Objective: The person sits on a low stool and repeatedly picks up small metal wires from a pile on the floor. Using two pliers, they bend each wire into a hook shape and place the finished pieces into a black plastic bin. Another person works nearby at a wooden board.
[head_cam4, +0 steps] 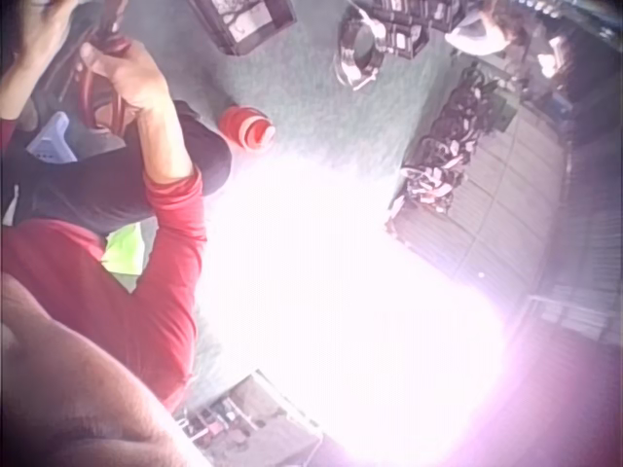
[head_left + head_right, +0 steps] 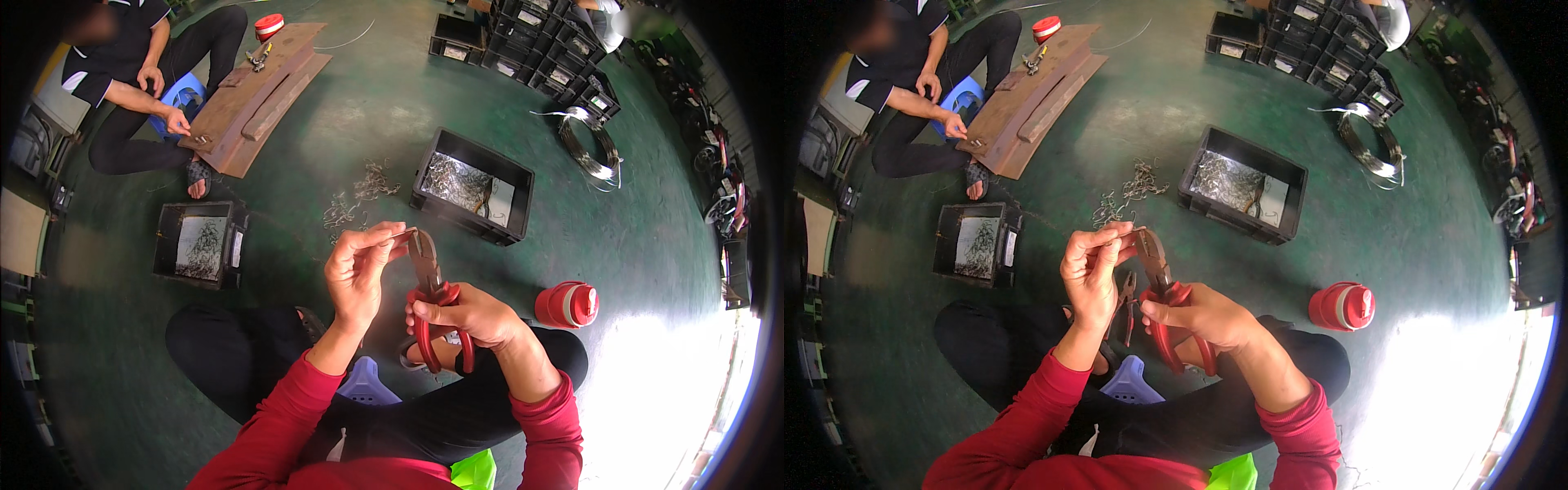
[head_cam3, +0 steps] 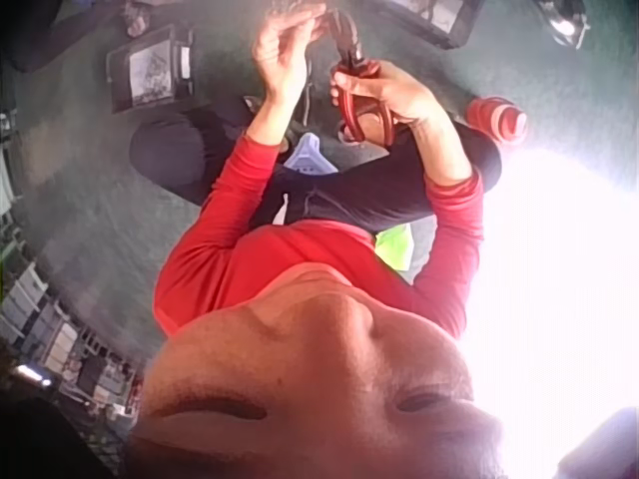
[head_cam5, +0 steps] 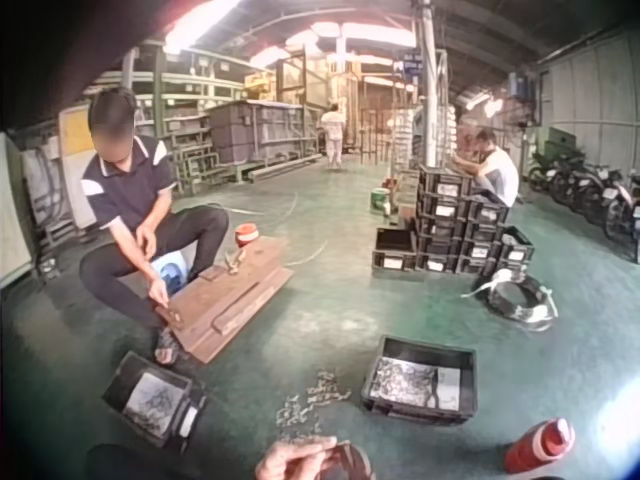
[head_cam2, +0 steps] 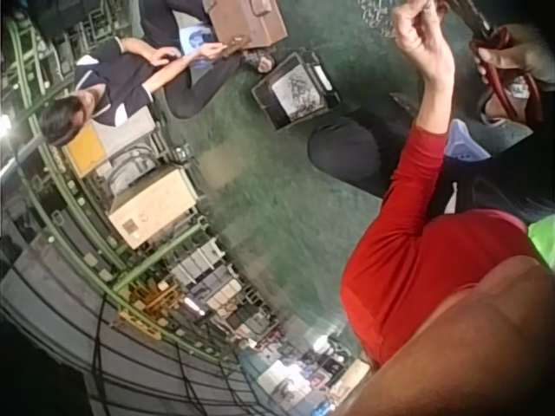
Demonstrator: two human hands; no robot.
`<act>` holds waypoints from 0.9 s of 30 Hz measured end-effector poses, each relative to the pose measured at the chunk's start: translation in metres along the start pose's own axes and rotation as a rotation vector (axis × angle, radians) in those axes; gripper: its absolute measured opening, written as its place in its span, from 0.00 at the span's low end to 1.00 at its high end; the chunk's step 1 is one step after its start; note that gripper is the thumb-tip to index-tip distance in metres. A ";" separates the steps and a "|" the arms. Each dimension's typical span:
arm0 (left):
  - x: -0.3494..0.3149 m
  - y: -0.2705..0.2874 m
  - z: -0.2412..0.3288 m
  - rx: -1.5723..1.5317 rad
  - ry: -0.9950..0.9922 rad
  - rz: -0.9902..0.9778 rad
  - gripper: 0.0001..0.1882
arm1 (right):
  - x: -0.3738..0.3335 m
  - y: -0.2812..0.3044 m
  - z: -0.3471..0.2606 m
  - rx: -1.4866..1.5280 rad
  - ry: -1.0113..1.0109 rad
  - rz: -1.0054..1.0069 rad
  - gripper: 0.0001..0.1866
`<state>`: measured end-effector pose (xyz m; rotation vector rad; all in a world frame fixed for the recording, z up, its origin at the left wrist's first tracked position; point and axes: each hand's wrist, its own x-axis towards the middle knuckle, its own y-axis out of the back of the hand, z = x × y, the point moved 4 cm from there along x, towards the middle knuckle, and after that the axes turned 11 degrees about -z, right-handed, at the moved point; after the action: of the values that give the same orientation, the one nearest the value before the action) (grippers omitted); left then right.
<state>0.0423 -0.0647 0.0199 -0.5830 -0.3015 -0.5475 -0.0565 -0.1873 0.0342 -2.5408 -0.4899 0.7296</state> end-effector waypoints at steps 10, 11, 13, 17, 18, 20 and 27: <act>0.012 0.008 0.004 0.030 0.168 -0.217 0.08 | -0.013 0.008 -0.011 -0.406 -0.136 0.234 0.14; 0.015 0.015 0.006 0.001 0.259 -0.221 0.10 | -0.017 0.010 -0.014 -0.511 -0.161 0.291 0.12; 0.021 0.024 0.012 0.133 0.322 -0.248 0.12 | -0.018 0.010 -0.018 -0.701 -0.087 0.416 0.12; 0.009 0.015 0.012 0.191 0.562 -0.472 0.16 | -0.016 0.013 -0.010 -0.743 -0.108 0.440 0.15; 0.007 0.010 0.010 0.114 0.587 -0.461 0.15 | -0.016 0.014 -0.009 -0.753 -0.095 0.443 0.15; 0.006 0.009 0.012 0.138 0.623 -0.472 0.15 | -0.015 0.016 -0.008 -0.786 -0.051 0.454 0.14; 0.004 0.002 0.017 0.206 0.572 -0.484 0.15 | -0.014 0.019 -0.008 -0.855 0.060 0.489 0.12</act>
<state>0.0449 -0.0546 0.0348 -0.1299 0.0531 -1.1061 -0.0589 -0.2121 0.0366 -3.5496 -0.1572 0.6943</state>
